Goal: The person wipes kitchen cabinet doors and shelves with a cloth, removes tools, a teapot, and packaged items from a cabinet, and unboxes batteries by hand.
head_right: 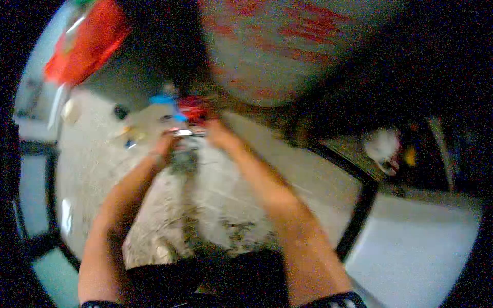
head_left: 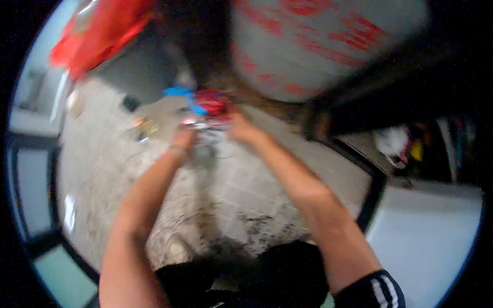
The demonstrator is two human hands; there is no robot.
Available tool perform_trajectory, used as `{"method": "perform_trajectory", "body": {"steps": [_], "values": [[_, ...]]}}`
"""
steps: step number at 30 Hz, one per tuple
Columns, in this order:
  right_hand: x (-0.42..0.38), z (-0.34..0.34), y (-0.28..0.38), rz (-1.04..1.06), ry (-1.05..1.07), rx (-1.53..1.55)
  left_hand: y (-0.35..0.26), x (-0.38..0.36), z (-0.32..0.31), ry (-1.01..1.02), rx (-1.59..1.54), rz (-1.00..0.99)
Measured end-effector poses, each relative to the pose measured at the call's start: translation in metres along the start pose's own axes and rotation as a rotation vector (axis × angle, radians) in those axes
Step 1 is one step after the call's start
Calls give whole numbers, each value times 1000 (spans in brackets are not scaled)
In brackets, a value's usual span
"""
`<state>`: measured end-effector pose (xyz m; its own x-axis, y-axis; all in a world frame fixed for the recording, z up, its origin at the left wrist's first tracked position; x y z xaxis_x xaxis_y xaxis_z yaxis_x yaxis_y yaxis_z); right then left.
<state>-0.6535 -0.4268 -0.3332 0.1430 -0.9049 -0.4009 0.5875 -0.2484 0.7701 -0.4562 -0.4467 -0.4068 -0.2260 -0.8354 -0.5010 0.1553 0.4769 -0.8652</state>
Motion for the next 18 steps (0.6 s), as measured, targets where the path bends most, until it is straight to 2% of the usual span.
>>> {"method": "perform_trajectory", "body": {"steps": [2, 3, 4, 6, 8, 10, 12, 13, 14, 15, 16, 17, 18], "values": [[-9, 1, 4, 4, -41, 21, -15, 8, 24, -73, -67, 105], [-19, 7, 9, -4, -78, 29, -34, 15, 27, -75, -13, 2], [-25, 7, 10, 79, -196, 41, -60, -4, 21, -139, -162, 18], [-46, 6, -12, 10, -214, 94, -58, 6, 42, -184, 1, -39], [-86, 11, -26, -59, -41, 50, -67, -1, 36, -171, 52, -51], [-127, 11, -57, 49, -48, 33, -80, -19, 16, -185, 98, -97], [-182, 25, -87, -62, -151, 370, -88, -24, 1, -131, 227, -195], [-213, 41, -94, -211, -232, 535, -92, -24, -9, -72, 336, -275], [-245, 58, -99, -359, -312, 700, -115, -54, -42, -35, 169, -241], [-275, 77, -117, -461, -573, 892, -127, -66, -60, -27, 169, -248], [-307, 96, -147, -409, -906, 961, -134, -75, -79, 48, 177, -248], [-340, 122, -146, -292, -1243, 1147, -139, -79, -90, 122, 191, -246], [-370, 154, -148, -288, -1375, 858, -135, -77, -97, 193, 164, -236]]}}
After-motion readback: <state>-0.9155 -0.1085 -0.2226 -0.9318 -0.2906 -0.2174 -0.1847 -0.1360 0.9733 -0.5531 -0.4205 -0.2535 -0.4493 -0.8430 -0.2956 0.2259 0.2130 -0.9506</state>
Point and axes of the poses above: each hand's wrist, its own x-axis towards the middle knuckle, its own z-axis out of the back of the hand, y = z × x, the point moved 5 cm from there along x, towards the middle knuckle, and after that the axes turned 8 degrees about -z, right-handed, at the moved point
